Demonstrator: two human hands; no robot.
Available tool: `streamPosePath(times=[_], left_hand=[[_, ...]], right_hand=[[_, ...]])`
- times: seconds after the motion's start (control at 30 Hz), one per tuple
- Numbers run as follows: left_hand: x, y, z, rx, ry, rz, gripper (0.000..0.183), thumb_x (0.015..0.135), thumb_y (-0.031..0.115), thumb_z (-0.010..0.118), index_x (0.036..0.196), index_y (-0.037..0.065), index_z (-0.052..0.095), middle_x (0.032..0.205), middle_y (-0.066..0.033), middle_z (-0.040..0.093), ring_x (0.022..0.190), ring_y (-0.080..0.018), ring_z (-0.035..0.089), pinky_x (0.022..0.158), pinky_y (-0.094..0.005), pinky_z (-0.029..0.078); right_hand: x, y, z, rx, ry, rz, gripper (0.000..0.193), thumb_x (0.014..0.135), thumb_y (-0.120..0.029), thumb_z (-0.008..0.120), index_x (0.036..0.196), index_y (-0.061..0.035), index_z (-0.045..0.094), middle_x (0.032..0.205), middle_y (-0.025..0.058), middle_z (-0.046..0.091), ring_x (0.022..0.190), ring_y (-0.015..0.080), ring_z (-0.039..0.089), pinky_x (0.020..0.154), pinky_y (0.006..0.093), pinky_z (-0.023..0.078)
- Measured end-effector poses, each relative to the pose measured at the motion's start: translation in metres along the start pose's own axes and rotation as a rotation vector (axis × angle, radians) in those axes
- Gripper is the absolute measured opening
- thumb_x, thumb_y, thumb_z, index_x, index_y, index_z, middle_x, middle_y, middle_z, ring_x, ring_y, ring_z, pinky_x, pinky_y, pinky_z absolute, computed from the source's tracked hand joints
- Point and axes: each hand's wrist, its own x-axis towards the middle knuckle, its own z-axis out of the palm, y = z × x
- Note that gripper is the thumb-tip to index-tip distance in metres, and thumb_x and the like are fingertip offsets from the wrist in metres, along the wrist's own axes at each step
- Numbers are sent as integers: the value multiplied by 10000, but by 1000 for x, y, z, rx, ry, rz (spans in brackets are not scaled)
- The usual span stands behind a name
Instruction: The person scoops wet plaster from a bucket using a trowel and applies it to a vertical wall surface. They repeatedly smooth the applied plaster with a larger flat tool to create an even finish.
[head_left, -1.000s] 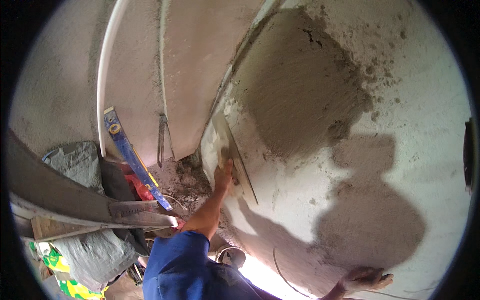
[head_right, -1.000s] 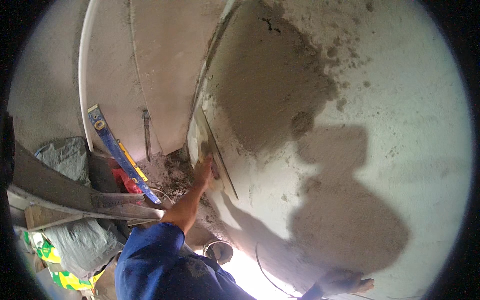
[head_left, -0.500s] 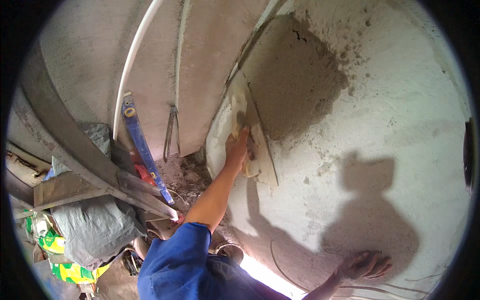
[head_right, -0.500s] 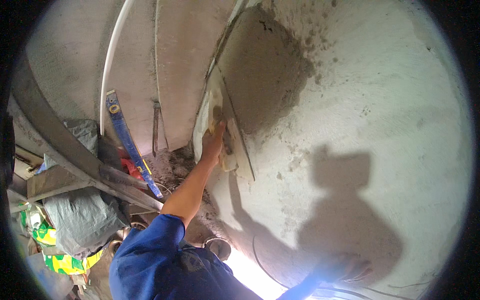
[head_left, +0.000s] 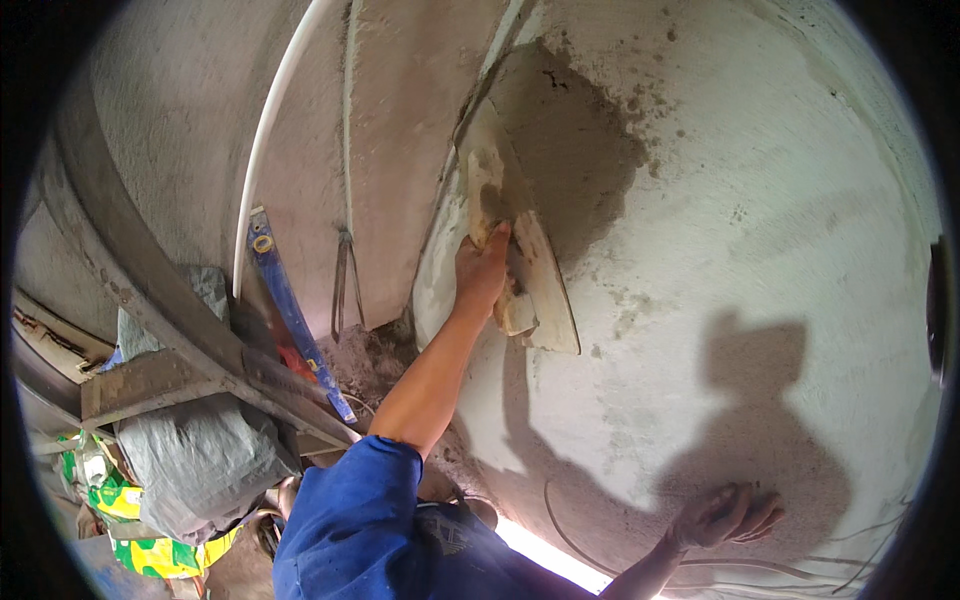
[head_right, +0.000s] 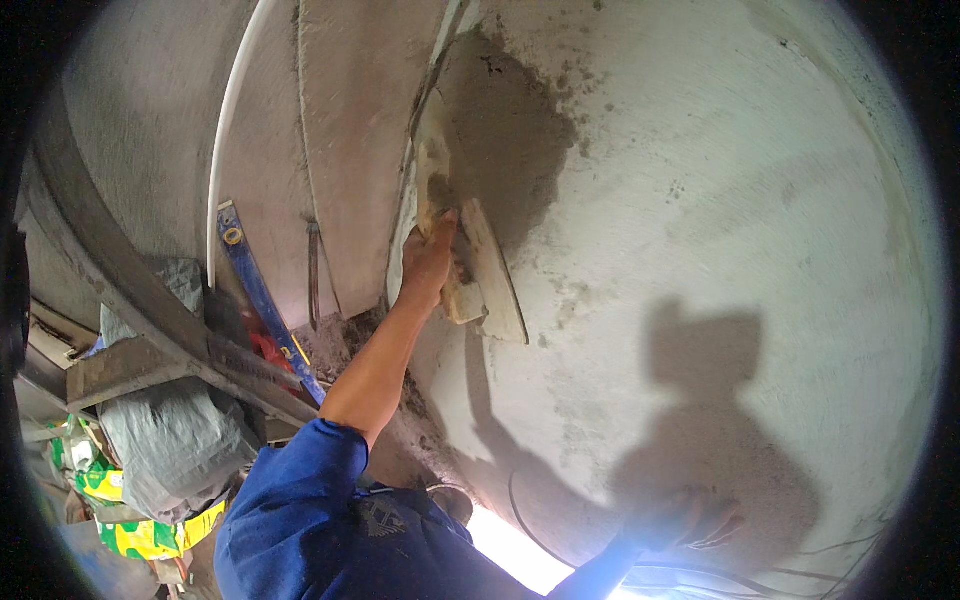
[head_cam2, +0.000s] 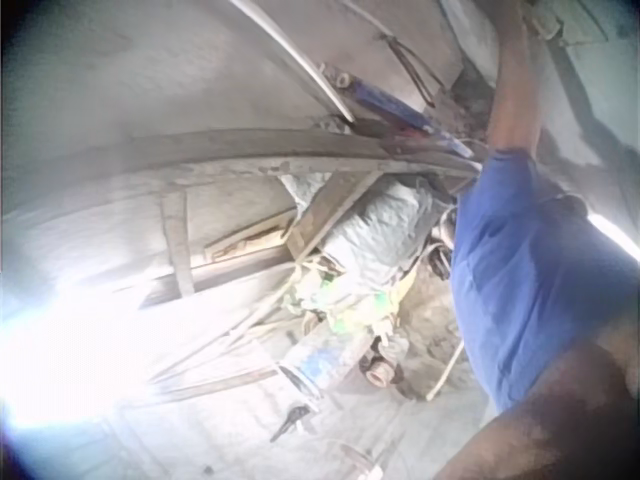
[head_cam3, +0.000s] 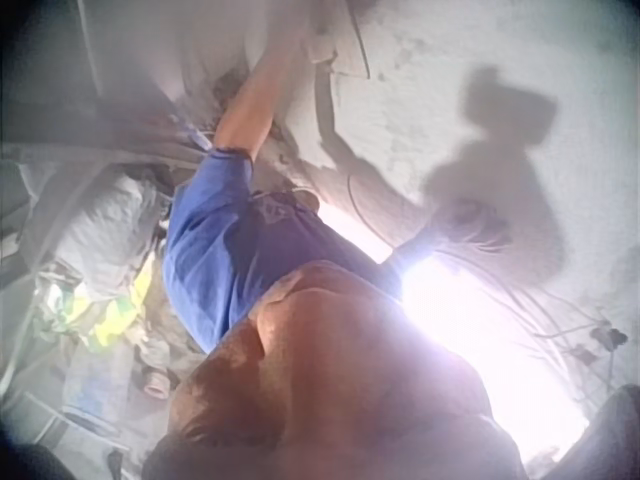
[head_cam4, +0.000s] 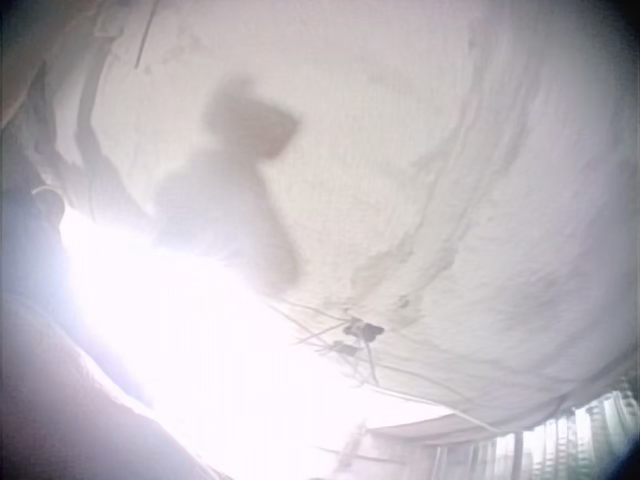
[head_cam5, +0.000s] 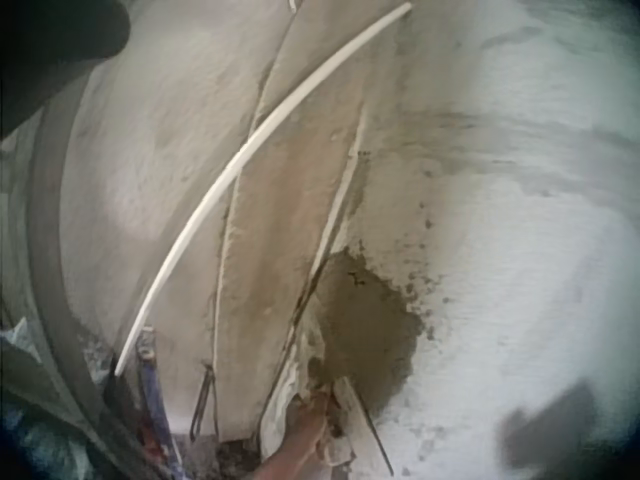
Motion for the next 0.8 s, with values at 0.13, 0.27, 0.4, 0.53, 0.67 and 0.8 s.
streamPosePath(times=[0.13,0.27,0.4,0.53,0.67,0.8], left_hand=[[-1,0,1,35,-10,64,470,961,408,707,1146,-10,598,792,-46,605,573,-148,579,495,-335,503],[-4,0,2,9,-22,50,465,972,408,694,1133,-17,594,784,-41,595,562,-140,563,494,-323,496],[-5,0,1,7,-27,71,464,978,409,685,1144,-14,591,781,-39,591,562,-133,549,498,-318,494],[-2,1,-3,-1,-78,13,465,985,406,667,1169,-16,594,816,-51,598,584,-134,552,507,-321,496],[-3,-10,1,32,30,4,501,974,432,668,1184,-17,597,869,-70,605,600,-142,562,510,-326,503],[-47,-35,-2,51,38,-11,535,962,453,677,1204,-15,585,899,-79,616,629,-148,581,513,-324,510]], right_hand=[[5,11,-7,19,-48,-144,265,1057,-247,552,1246,-82,638,1493,192,525,1481,373,376,1197,562,256],[1,14,-9,-28,-71,-126,261,1059,-236,551,1250,-74,626,1486,207,529,1478,382,379,1204,562,253],[12,11,-11,57,-60,-223,256,1057,-232,557,1245,-73,627,1489,213,525,1472,387,388,1207,564,254],[6,13,-13,2,-66,-182,257,1055,-233,561,1242,-70,626,1488,215,524,1470,390,389,1204,574,266],[11,9,-12,-23,-68,-212,262,1063,-240,538,1242,-68,622,1486,216,525,1468,405,387,1192,583,281],[8,14,-10,47,-52,-175,281,1076,-258,492,1221,-62,631,1486,215,525,1472,410,378,1196,590,265]])
